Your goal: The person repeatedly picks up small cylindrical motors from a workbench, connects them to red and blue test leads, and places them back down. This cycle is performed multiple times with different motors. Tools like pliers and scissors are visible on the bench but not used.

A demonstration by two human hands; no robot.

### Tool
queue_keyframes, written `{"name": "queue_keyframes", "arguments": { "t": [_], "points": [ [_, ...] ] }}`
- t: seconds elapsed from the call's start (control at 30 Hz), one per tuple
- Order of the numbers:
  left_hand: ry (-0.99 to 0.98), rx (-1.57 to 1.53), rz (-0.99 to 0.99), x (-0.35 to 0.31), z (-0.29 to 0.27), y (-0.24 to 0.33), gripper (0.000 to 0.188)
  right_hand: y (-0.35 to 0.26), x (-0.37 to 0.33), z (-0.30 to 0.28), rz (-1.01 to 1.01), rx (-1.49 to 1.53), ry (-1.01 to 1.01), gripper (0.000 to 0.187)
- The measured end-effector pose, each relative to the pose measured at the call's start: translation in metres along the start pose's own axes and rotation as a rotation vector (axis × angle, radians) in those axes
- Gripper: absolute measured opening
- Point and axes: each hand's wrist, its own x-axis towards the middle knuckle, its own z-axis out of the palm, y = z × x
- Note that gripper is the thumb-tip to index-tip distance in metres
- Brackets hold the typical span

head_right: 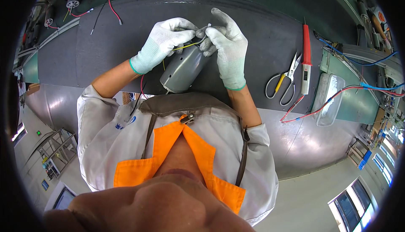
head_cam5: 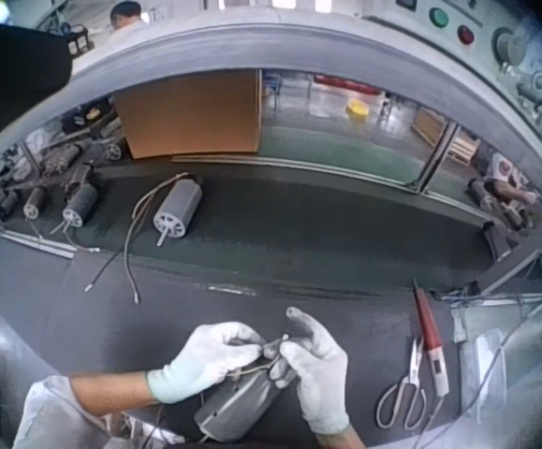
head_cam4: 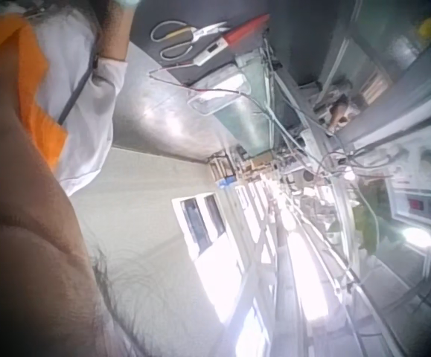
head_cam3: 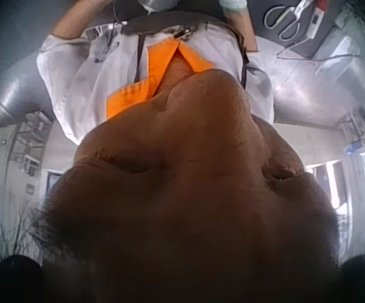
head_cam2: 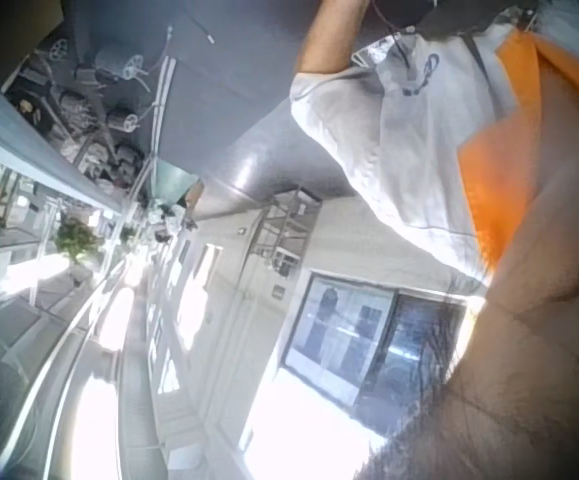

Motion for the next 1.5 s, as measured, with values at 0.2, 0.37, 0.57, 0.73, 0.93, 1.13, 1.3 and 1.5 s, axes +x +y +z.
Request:
{"name": "queue_keyframes", "arguments": {
  "t": [0.2,0.37,0.57,0.73,0.93,1.13,1.3,1.5],
  "points": [
    [0.000,0.004,0.036,0.001,-0.001,-0.003,0.025,0.003,-0.001,-0.003,-0.020,0.016,-0.003,0.050],
    [-0.016,-0.023,0.064,0.003,0.003,-0.007,0.025,-0.008,0.008,-0.011,0.068,-0.112,-0.110,0.052],
    [-0.055,-0.056,0.063,0.007,0.019,0.007,0.024,-0.021,0.029,-0.035,0.300,-0.229,-0.332,0.049],
    [-0.068,-0.076,0.137,0.007,0.030,0.001,0.023,-0.023,0.011,-0.033,0.210,-0.313,-0.195,0.036],
    [0.056,0.142,0.340,-0.003,0.032,-0.003,0.032,-0.011,-0.004,-0.033,-0.661,-1.161,0.005,0.019],
    [0.186,0.145,0.336,-0.015,0.037,-0.014,0.034,0.000,0.010,-0.053,-0.084,-0.431,0.086,0.009],
    [0.231,0.348,0.579,-0.014,0.040,-0.019,0.023,0.002,0.042,-0.058,-0.341,-0.650,0.218,0.010],
    [0.191,0.704,0.777,-0.009,0.043,-0.002,0.010,0.003,0.047,-0.068,-0.137,-0.091,0.120,0.016]
  ]
}}
